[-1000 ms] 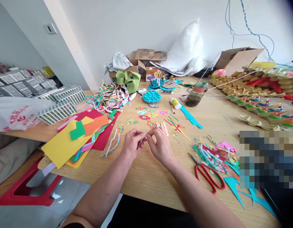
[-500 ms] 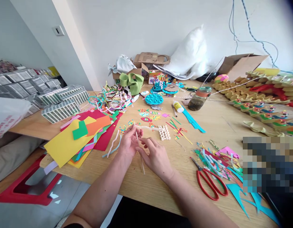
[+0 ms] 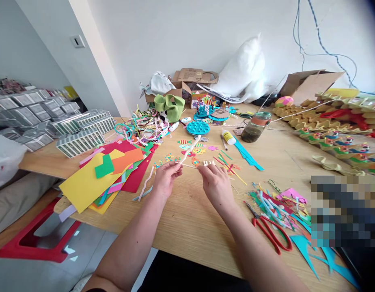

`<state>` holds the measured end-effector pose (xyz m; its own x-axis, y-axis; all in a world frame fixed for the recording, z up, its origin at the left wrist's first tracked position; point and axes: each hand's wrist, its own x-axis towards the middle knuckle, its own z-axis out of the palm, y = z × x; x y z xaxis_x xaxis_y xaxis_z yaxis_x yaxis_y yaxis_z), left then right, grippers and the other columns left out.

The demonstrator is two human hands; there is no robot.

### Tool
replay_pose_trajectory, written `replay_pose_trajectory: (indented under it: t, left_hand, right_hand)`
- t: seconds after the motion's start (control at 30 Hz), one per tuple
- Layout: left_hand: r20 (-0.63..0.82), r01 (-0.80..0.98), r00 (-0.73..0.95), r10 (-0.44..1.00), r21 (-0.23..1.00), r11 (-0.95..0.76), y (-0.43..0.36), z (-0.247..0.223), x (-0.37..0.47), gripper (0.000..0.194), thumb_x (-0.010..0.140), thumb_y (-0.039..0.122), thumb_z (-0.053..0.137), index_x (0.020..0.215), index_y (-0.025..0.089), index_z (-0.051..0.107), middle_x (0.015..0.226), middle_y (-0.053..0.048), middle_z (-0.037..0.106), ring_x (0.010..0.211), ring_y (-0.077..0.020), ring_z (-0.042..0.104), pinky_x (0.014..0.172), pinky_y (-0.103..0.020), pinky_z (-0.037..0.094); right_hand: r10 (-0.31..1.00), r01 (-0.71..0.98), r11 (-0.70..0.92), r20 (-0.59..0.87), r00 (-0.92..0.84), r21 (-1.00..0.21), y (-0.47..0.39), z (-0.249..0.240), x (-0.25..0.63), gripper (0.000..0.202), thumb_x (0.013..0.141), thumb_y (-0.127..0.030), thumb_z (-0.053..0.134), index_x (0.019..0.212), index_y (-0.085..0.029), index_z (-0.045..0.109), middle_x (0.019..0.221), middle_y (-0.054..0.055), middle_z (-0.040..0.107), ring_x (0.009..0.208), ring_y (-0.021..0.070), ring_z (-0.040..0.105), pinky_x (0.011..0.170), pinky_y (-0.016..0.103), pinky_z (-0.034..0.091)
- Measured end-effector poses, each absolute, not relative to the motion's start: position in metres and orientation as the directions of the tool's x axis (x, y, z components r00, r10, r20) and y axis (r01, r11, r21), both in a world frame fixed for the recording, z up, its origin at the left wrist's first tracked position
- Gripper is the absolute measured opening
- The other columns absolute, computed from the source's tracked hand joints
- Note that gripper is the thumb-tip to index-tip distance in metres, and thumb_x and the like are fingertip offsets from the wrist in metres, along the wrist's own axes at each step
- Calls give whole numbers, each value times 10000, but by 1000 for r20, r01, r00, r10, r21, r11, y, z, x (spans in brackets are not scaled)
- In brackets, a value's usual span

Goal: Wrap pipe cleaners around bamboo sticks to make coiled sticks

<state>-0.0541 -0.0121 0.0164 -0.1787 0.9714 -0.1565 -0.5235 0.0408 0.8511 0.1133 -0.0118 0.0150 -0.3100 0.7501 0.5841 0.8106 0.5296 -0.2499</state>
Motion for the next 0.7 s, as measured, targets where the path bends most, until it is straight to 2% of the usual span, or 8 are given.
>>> replay_pose_trajectory:
  t: [0.17, 0.3, 0.57, 0.7]
  left_hand:
    - [-165, -350, -138, 977, 931, 108, -11, 16, -58, 236, 554, 269, 754, 719, 117, 680, 642, -31, 637, 563, -86, 554, 561, -214, 427]
    - [-132, -205, -123, 984, 973, 105, -9, 14, -62, 202, 558, 248, 733, 691, 112, 667, 625, -32, 631, 512, -74, 515, 502, -200, 393]
    - [-163, -60, -59, 985, 985, 160, -9, 12, -63, 215, 602, 239, 686, 765, 99, 677, 629, -63, 654, 503, -80, 506, 478, -194, 377]
    - [-153, -4, -45, 987, 988, 153, -8, 11, -64, 175, 613, 232, 669, 726, 99, 673, 658, -66, 669, 518, -79, 505, 495, -198, 392]
  right_hand:
    - [727, 813, 550, 588, -354, -191, -8, 19, 121, 268, 851, -87, 424, 942, -236, 628, 793, 59, 600, 816, 212, 522, 850, 395, 283]
    - [699, 804, 576, 596, -394, -145, -7, 22, 125, 304, 843, -62, 414, 946, -249, 630, 823, 54, 606, 847, 213, 508, 929, 436, 240]
    - [679, 804, 592, 578, -453, -65, -4, 21, 127, 284, 838, -66, 431, 929, -236, 639, 848, 58, 606, 846, 209, 487, 965, 449, 224]
    - [669, 807, 588, 592, -449, -52, -4, 20, 127, 265, 839, -71, 442, 916, -227, 643, 857, 51, 616, 858, 200, 492, 977, 439, 217]
